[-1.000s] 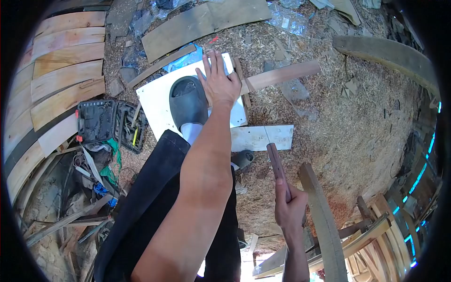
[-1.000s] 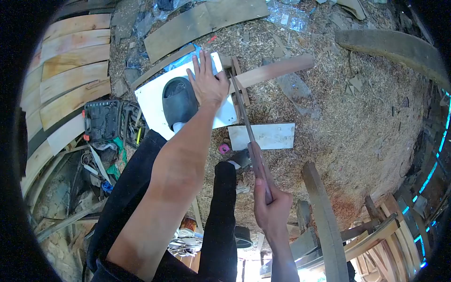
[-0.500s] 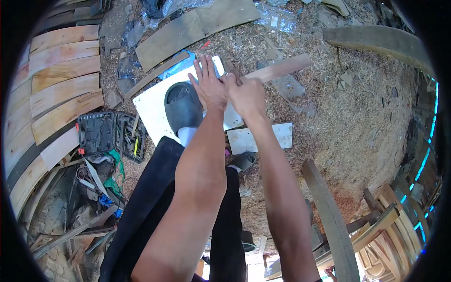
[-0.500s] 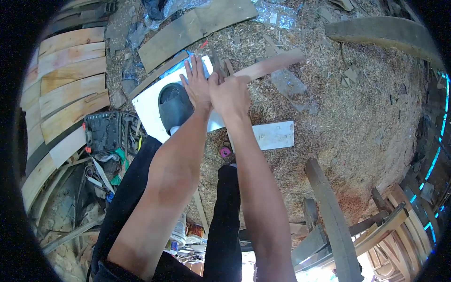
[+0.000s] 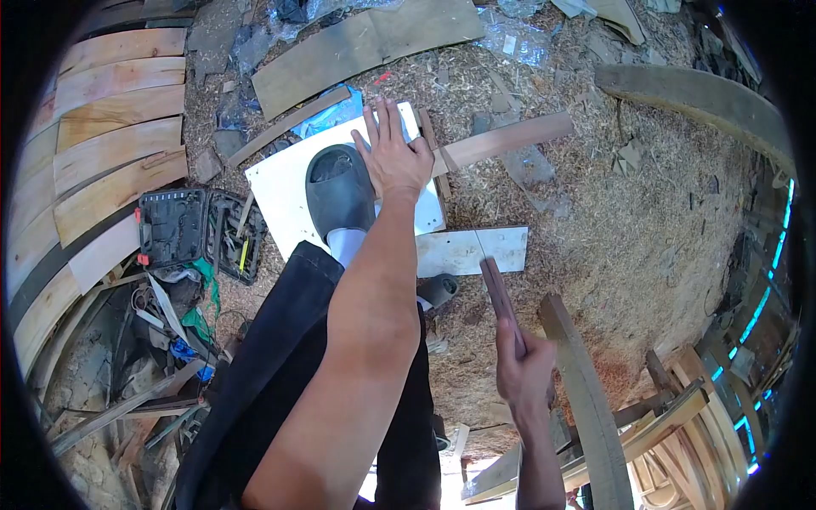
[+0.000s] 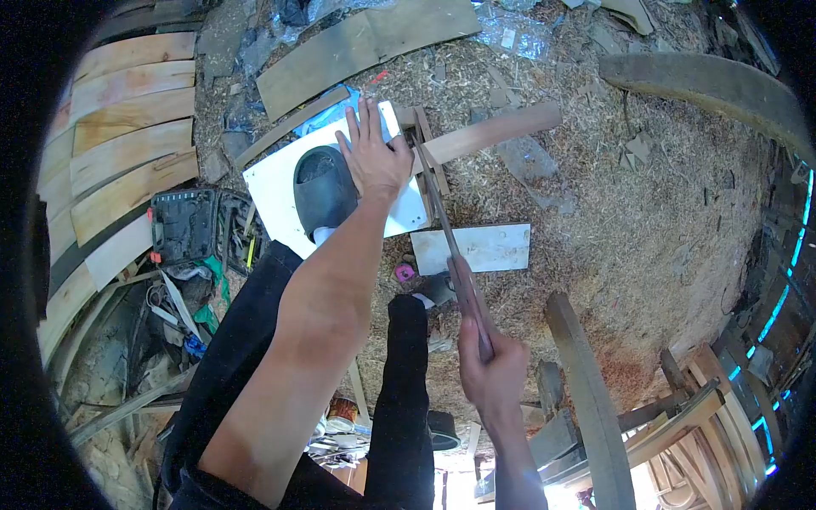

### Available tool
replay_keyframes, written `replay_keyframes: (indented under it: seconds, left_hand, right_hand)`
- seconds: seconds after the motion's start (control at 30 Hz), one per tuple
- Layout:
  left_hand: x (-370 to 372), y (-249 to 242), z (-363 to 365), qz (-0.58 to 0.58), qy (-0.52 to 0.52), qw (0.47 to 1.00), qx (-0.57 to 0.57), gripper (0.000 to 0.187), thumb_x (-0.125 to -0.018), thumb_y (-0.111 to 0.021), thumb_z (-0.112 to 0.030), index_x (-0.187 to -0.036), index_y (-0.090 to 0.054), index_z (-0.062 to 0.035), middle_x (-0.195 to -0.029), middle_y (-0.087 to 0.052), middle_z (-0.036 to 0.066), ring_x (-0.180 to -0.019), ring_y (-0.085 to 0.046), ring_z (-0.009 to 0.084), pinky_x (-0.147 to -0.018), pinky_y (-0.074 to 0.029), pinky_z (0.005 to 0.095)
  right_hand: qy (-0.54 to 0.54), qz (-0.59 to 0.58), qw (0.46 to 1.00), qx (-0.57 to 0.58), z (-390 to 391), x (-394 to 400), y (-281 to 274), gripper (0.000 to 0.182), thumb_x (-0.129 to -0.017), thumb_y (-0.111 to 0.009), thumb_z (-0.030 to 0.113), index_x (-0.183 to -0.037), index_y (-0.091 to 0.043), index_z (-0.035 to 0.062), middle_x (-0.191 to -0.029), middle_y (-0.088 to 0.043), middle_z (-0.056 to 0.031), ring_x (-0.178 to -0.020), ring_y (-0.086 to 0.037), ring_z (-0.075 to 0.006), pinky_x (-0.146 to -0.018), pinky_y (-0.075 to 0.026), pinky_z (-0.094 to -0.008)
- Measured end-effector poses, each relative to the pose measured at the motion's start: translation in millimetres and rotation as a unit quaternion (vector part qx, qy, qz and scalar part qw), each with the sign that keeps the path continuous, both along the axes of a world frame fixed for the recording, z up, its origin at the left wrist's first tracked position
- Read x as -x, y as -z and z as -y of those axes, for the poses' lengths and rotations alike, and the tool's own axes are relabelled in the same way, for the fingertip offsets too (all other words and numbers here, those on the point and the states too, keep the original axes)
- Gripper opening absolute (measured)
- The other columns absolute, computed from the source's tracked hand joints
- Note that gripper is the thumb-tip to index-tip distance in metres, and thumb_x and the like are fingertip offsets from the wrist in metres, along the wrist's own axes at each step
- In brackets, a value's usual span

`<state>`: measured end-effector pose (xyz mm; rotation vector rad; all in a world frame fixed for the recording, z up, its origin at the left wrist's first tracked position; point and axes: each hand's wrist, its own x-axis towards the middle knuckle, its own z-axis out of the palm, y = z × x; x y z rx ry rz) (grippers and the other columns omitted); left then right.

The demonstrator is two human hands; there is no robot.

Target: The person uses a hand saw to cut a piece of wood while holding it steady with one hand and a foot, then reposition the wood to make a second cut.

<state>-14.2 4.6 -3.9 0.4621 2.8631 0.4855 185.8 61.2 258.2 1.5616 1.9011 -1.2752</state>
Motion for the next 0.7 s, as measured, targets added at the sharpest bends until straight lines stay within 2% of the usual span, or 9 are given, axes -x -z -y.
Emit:
replay_keyframes:
  seconds: [0.03, 0.1, 0.17, 0.33, 0.4, 0.5, 0.57, 0.67, 0.7]
  left_hand:
    - [0.0, 0.2, -0.5, 0.002, -0.001, 1.0, 0.0, 0.077, -0.076, -0.048, -0.023, -0.149, -0.03, -0.0054, -0.158, -0.026, 0.009, -0.148, -0.014, 0.0285, -0.119, -0.004, 0.0549]
    - [-2.9, -0.6, 0.7, 0.005, -0.001, 1.0, 0.001, 0.078, -0.076, -0.048, -0.022, -0.149, -0.03, -0.0055, -0.158, -0.026, 0.009, -0.149, -0.013, 0.0285, -0.119, -0.003, 0.0547]
    - [-1.3, -2.9, -0.2, 0.014, 0.002, 1.0, 0.01, 0.078, -0.076, -0.049, -0.022, -0.15, -0.028, -0.0053, -0.158, -0.025, 0.009, -0.149, -0.012, 0.0283, -0.119, -0.003, 0.0544]
    - [-1.3, -0.6, 4.2, 0.016, 0.016, 1.0, 0.013, 0.079, -0.078, -0.053, -0.024, -0.151, -0.026, -0.0073, -0.158, -0.024, 0.008, -0.149, -0.012, 0.0273, -0.119, -0.004, 0.054]
    - [-0.1, 2.2, 4.1, 0.017, 0.015, 1.0, 0.021, 0.081, -0.079, -0.057, -0.026, -0.152, -0.025, -0.0097, -0.159, -0.024, 0.006, -0.149, -0.012, 0.0265, -0.119, -0.004, 0.053]
    - [-0.4, 2.4, 4.3, 0.01, 0.016, 1.0, 0.015, 0.079, -0.078, -0.054, -0.025, -0.151, -0.028, -0.0078, -0.158, -0.025, 0.008, -0.149, -0.013, 0.027, -0.119, -0.005, 0.0531]
    - [-0.8, -1.4, 0.2, 0.003, 0.011, 1.0, 0.015, 0.078, -0.078, -0.052, -0.024, -0.15, -0.029, -0.0067, -0.158, -0.025, 0.008, -0.148, -0.014, 0.0274, -0.119, -0.005, 0.0536]
    - [-1.9, -0.7, 0.2, -0.003, 0.005, 1.0, 0.011, 0.076, -0.076, -0.049, -0.022, -0.148, -0.032, -0.0048, -0.158, -0.026, 0.01, -0.148, -0.015, 0.028, -0.119, -0.006, 0.0544]
    - [-2.5, 0.1, 0.7, -0.005, 0.005, 1.0, 0.007, 0.076, -0.075, -0.048, -0.022, -0.148, -0.033, -0.004, -0.158, -0.026, 0.01, -0.148, -0.016, 0.0284, -0.118, -0.006, 0.0547]
  right_hand:
    - [-0.006, -0.007, 1.0, -0.01, -2.8, 9.6, 10.2, 0.054, -0.093, -0.061, 0.036, -0.057, -0.054, -0.0025, -0.049, -0.037, 0.0041, -0.048, -0.033, -0.0051, -0.044, -0.023, -0.0311]
    - [-0.017, -0.029, 0.999, -0.023, -6.0, 37.0, 54.2, 0.041, -0.091, -0.06, 0.034, -0.089, -0.071, -0.0053, -0.051, -0.054, -0.0207, -0.049, -0.063, -0.0278, -0.051, -0.044, -0.0381]
    - [-0.028, -0.027, 0.999, -0.03, -9.7, 79.9, 91.2, 0.046, -0.09, -0.058, 0.038, -0.078, -0.07, -0.0054, -0.058, -0.058, -0.026, -0.061, -0.065, -0.0415, -0.058, -0.049, -0.0439]
    - [-0.056, -0.091, 0.989, -0.097, -19.7, 144.5, 150.1, 0.05, -0.089, -0.052, 0.044, -0.092, -0.071, -0.0019, -0.075, -0.065, -0.0283, -0.077, -0.065, -0.0453, -0.072, -0.052, -0.0519]
    - [-0.051, -0.074, 0.99, -0.11, -22.0, 155.7, 157.9, 0.061, -0.088, -0.052, 0.049, -0.088, -0.068, -0.0094, -0.073, -0.062, -0.032, -0.081, -0.065, -0.0473, -0.075, -0.051, -0.0491]
    - [-0.034, -0.088, 0.993, -0.069, -18.0, 131.7, 140.1, 0.061, -0.088, -0.052, 0.05, -0.086, -0.068, -0.0089, -0.073, -0.063, -0.0312, -0.079, -0.065, -0.0468, -0.073, -0.05, -0.0482]
    - [-0.029, -0.104, 0.993, -0.047, -11.1, 97.9, 125.3, 0.061, -0.09, -0.054, 0.049, -0.08, -0.067, -0.0089, -0.062, -0.062, -0.0234, -0.064, -0.067, -0.0352, -0.062, -0.048, -0.0443]
    - [0.021, -0.106, 0.994, -0.017, 1.0, 43.4, 56.7, 0.056, -0.094, -0.057, 0.04, -0.061, -0.055, -0.0053, -0.048, -0.04, -0.0025, -0.049, -0.039, -0.0077, -0.045, -0.031, -0.0344]
    - [0.03, -0.098, 0.995, -0.014, 8.7, 17.6, 40.2, 0.054, -0.094, -0.059, 0.038, -0.061, -0.056, -0.0053, -0.047, -0.04, -0.0017, -0.048, -0.039, -0.0073, -0.044, -0.03, -0.0333]
